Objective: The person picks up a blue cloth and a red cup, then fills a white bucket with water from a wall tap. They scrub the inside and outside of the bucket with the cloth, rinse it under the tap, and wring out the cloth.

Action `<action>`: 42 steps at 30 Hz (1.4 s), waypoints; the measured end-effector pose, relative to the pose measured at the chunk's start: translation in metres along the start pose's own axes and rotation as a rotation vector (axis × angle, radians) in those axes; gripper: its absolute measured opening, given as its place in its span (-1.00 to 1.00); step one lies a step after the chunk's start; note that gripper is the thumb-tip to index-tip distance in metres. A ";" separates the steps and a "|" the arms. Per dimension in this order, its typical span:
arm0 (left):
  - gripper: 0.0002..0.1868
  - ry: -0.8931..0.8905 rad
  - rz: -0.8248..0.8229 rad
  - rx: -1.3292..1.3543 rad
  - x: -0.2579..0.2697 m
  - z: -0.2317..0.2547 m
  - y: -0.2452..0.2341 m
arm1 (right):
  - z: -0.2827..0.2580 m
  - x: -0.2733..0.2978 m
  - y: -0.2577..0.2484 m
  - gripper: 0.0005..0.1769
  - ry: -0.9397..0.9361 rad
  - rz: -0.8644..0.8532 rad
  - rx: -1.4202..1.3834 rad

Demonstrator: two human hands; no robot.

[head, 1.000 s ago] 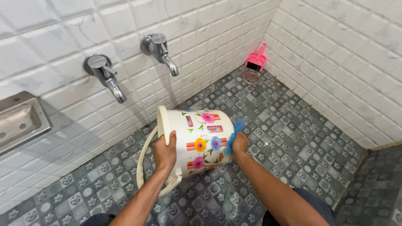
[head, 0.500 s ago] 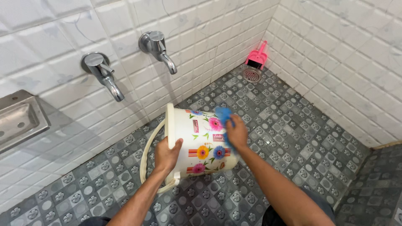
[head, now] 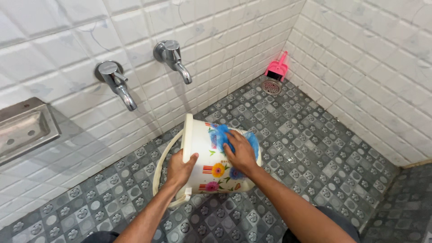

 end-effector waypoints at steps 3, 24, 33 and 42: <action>-0.73 -0.002 -0.028 0.077 0.002 -0.002 0.002 | 0.045 -0.012 -0.006 -0.48 0.249 0.055 0.047; -0.54 -0.295 0.035 0.270 -0.069 -0.012 -0.025 | 0.003 0.015 -0.001 -0.37 -0.001 -0.199 0.080; -0.63 -0.173 0.167 0.118 -0.021 0.005 0.005 | -0.021 -0.011 0.013 -0.44 0.220 -0.008 0.016; -0.70 -0.005 0.073 -0.022 -0.010 0.007 0.006 | -0.005 -0.019 -0.001 -0.40 0.191 0.039 0.131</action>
Point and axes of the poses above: each hand's wrist, its own x-axis away from the middle knuckle, its own y-axis out of the palm, z = x × y, the point moved 2 cm from there along -x, towards the middle knuckle, and after that the axes turned 5 degrees about z, right-handed, at the moved point
